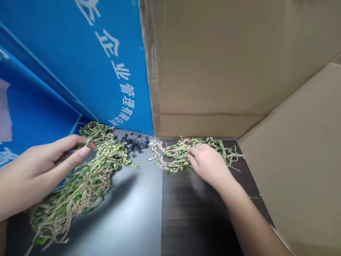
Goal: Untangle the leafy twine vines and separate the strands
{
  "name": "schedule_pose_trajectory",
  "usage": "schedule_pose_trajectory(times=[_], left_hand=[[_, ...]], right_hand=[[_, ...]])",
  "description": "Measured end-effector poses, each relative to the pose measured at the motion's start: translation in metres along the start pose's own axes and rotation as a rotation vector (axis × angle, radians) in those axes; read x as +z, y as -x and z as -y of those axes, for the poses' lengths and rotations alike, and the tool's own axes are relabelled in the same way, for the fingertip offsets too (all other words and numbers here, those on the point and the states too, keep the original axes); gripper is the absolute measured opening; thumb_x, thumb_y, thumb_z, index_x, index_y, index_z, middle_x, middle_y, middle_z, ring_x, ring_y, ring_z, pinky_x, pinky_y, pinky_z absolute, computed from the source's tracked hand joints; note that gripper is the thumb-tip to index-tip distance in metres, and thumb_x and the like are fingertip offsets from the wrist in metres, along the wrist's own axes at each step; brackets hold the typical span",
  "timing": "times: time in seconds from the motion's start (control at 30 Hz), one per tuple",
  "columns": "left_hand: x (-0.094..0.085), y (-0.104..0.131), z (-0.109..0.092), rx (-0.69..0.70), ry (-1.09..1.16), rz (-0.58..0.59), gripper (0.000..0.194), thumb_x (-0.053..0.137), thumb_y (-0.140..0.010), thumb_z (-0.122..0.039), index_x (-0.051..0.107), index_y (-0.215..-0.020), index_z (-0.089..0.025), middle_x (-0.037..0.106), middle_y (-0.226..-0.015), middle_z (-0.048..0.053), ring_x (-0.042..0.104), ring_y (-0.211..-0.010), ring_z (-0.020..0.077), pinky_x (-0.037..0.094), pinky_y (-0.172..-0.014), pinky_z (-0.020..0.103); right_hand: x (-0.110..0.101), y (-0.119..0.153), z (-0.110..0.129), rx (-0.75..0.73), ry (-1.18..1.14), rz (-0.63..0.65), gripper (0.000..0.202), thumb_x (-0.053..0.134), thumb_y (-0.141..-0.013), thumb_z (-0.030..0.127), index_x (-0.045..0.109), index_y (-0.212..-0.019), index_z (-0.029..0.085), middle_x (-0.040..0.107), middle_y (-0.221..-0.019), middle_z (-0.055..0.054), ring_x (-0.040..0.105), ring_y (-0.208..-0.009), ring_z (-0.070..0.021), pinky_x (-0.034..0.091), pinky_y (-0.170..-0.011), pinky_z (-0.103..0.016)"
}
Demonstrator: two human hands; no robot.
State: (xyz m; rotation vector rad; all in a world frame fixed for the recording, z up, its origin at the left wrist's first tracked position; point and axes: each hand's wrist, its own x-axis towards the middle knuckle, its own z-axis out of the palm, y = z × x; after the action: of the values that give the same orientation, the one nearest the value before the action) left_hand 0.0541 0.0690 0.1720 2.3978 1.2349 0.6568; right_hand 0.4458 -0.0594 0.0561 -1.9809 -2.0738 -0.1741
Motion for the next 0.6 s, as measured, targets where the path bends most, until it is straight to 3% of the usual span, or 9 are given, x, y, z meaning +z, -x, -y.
schedule_pose_trajectory(times=[0.07,0.13,0.27,0.37,0.43,0.57,0.6], left_hand=[[0.012,-0.010,0.029,0.005,-0.235,0.127,0.051,0.052,-0.099,-0.067,0.073,-0.106,-0.021,0.074,-0.087,0.005,0.066,-0.066,0.0216,0.047,-0.056,0.026],[0.031,-0.017,0.057,0.007,-0.351,0.182,0.054,0.046,-0.102,-0.066,0.074,-0.109,-0.020,0.076,-0.101,0.008,0.071,-0.082,0.0266,0.053,-0.068,0.032],[0.055,-0.017,0.087,0.052,-0.435,0.168,0.058,0.043,-0.101,-0.068,0.076,-0.106,-0.020,0.072,-0.110,0.014,0.070,-0.103,0.0353,0.056,-0.091,0.048],[0.054,-0.007,0.079,0.007,-0.426,0.068,0.056,0.044,-0.100,-0.069,0.073,-0.106,-0.022,0.065,-0.133,0.015,0.063,-0.124,0.0405,0.051,-0.107,0.059],[0.053,0.003,0.064,-0.015,-0.449,-0.006,0.052,0.049,-0.100,-0.067,0.069,-0.110,-0.020,0.060,-0.139,0.017,0.060,-0.129,0.0440,0.049,-0.108,0.063],[0.063,0.022,0.032,0.106,-0.488,-0.269,0.043,0.056,-0.100,-0.055,0.062,-0.117,-0.016,0.055,-0.144,0.021,0.053,-0.138,0.0472,0.045,-0.113,0.066],[0.068,0.024,0.023,0.162,-0.461,-0.274,0.039,0.057,-0.100,-0.053,0.062,-0.117,-0.018,0.056,-0.144,0.019,0.054,-0.137,0.0449,0.044,-0.114,0.065]], right_hand=[[-0.001,0.002,-0.035,0.043,0.037,0.005,0.027,0.055,-0.102,0.022,0.077,-0.115,0.014,0.076,-0.110,-0.016,0.069,-0.099,-0.0320,0.053,-0.093,-0.047],[0.002,0.008,-0.056,0.073,0.055,0.033,0.029,0.057,-0.098,0.016,0.078,-0.119,0.013,0.077,-0.112,-0.016,0.071,-0.099,-0.0325,0.055,-0.094,-0.048],[0.013,0.018,-0.066,0.103,0.047,0.080,0.026,0.062,-0.098,0.016,0.079,-0.117,0.016,0.080,-0.113,-0.014,0.075,-0.097,-0.0304,0.058,-0.088,-0.043],[0.015,0.021,-0.062,0.107,0.025,0.084,0.020,0.063,-0.100,0.019,0.079,-0.111,0.019,0.081,-0.108,-0.009,0.075,-0.096,-0.0277,0.058,-0.087,-0.039],[0.012,0.023,-0.060,0.117,0.021,0.062,0.020,0.059,-0.103,0.021,0.078,-0.109,0.019,0.081,-0.108,-0.008,0.074,-0.097,-0.0274,0.057,-0.089,-0.039],[0.000,0.026,-0.058,0.170,0.052,-0.007,0.029,0.050,-0.108,0.024,0.077,-0.116,0.016,0.079,-0.114,-0.013,0.071,-0.104,-0.0307,0.054,-0.094,-0.044],[-0.004,0.026,-0.058,0.181,0.062,-0.012,0.030,0.049,-0.109,0.024,0.077,-0.115,0.016,0.078,-0.114,-0.014,0.070,-0.105,-0.0316,0.053,-0.094,-0.045]])
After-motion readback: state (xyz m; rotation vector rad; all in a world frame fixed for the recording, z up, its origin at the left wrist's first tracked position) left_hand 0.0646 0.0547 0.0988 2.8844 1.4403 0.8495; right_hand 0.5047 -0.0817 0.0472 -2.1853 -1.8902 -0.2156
